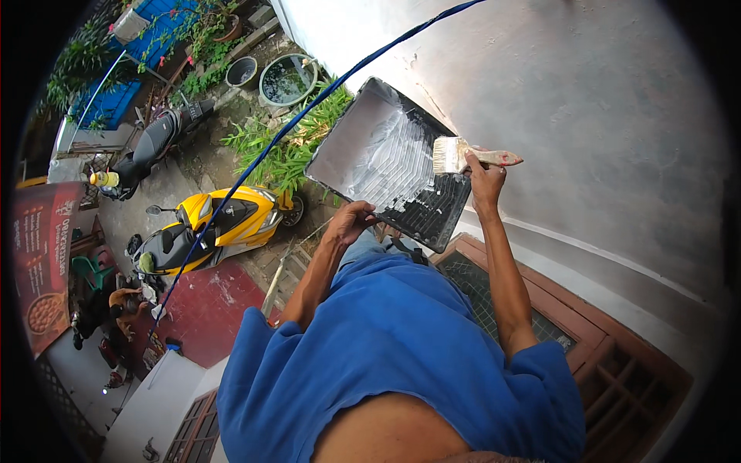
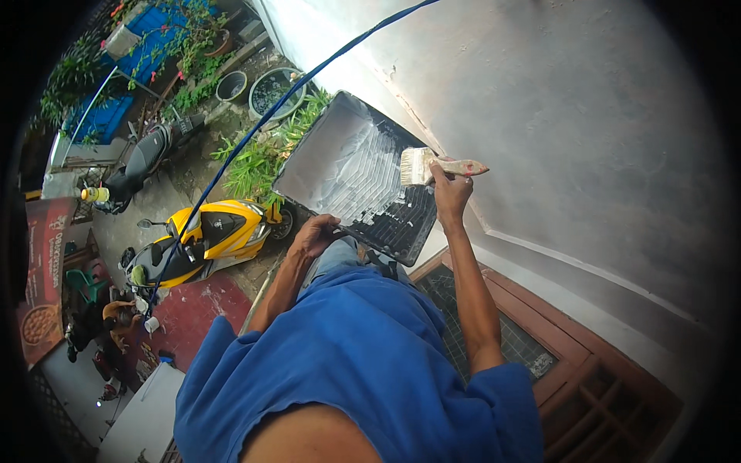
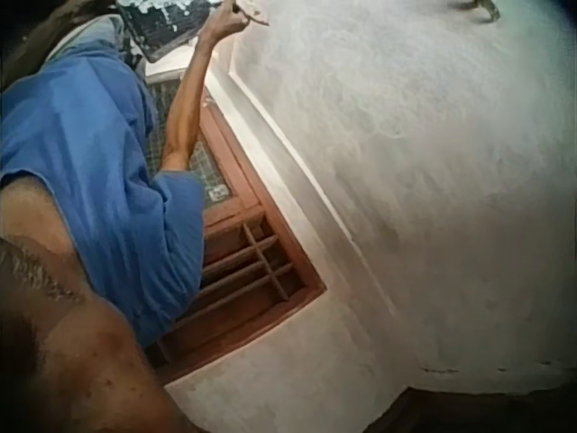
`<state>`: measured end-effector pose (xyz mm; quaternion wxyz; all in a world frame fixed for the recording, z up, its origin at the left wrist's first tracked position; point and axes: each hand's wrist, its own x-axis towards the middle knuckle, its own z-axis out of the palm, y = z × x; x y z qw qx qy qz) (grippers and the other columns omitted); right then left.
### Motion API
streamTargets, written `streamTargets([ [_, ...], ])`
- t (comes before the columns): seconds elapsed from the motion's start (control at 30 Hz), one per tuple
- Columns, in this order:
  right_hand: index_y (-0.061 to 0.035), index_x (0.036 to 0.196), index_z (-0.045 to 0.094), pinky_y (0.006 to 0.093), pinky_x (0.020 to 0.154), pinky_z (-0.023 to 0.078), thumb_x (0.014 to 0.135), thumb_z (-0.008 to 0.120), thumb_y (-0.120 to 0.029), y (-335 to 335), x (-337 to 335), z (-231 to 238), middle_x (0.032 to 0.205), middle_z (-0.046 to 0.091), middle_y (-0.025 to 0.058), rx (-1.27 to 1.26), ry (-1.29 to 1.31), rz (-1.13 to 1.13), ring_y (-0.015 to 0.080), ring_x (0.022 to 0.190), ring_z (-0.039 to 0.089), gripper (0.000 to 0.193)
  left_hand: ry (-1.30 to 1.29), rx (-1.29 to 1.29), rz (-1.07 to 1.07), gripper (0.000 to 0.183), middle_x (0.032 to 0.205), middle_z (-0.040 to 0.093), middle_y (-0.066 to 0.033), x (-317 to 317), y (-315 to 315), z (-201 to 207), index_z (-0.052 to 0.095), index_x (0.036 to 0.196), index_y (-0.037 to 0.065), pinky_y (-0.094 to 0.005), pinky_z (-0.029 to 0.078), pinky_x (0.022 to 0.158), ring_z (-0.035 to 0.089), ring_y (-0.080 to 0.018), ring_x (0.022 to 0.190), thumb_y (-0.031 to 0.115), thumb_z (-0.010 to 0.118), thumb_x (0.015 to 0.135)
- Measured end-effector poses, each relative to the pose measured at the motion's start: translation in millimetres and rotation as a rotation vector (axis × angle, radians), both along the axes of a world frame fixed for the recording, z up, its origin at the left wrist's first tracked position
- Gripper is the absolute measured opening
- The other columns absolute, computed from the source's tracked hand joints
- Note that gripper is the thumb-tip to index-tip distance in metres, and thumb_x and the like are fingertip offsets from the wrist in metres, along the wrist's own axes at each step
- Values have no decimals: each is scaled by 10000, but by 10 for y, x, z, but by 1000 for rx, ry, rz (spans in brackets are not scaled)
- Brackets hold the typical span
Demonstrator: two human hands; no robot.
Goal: The person paints an exterior wall using a brush. The person repeatedly dips the brush into a paint tray held in their left hand and applies white paint to the wall surface with upward and downward strokes.
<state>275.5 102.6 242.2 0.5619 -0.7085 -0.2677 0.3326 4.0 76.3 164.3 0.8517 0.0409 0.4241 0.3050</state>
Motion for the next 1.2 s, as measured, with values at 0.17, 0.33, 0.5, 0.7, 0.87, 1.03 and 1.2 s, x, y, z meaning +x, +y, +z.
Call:
streamTargets([
  [0.17,60,906,595,214,601,448,736,618,-40,23,-285,121,783,614,61,12,15,85,89,670,566,199,3,25,18,79,615,483,-46,-1,-23,127,531,638,23,-419,430,767,496,-161,641,-7,588,684],
  [0.33,69,924,580,221,656,472,735,640,-71,224,-665,183,827,617,97,68,-347,267,119,720,586,243,46,14,63,88,657,543,-83,-8,-50,51,543,629,8,-411,458,702,548,-190,672,-20,584,701],
  [0.5,58,886,596,239,640,482,716,653,-86,386,-1147,1,782,629,102,181,-341,418,123,690,600,230,-35,79,32,39,712,579,-108,-37,-20,151,575,689,-29,-360,467,682,561,-189,696,-5,597,708],
  [0.7,-5,791,601,305,574,484,693,634,-113,441,-1586,-101,683,616,124,280,-472,468,235,615,625,149,-45,5,23,396,764,556,-158,-60,-11,152,278,898,5,-360,510,618,596,-244,672,-52,609,687],
  [0.87,-7,788,593,322,548,481,698,614,-99,454,-1687,-98,678,608,136,319,-476,494,251,600,616,130,1,-6,74,316,751,560,-160,-42,15,225,341,894,-16,-353,505,538,598,-262,647,-56,587,700],
  [1.03,-9,751,578,336,517,464,697,615,-98,482,-1768,-77,623,593,124,357,-598,549,269,565,601,111,16,84,8,131,772,584,-117,-53,12,330,559,833,-65,-328,475,663,575,-178,711,16,586,733],
  [1.2,-13,754,577,336,512,455,700,609,-103,432,-1772,-82,633,589,128,285,-487,525,279,566,594,109,-47,140,-59,179,841,594,-131,-82,1,93,539,896,-77,-376,469,728,584,-200,772,38,557,760],
])
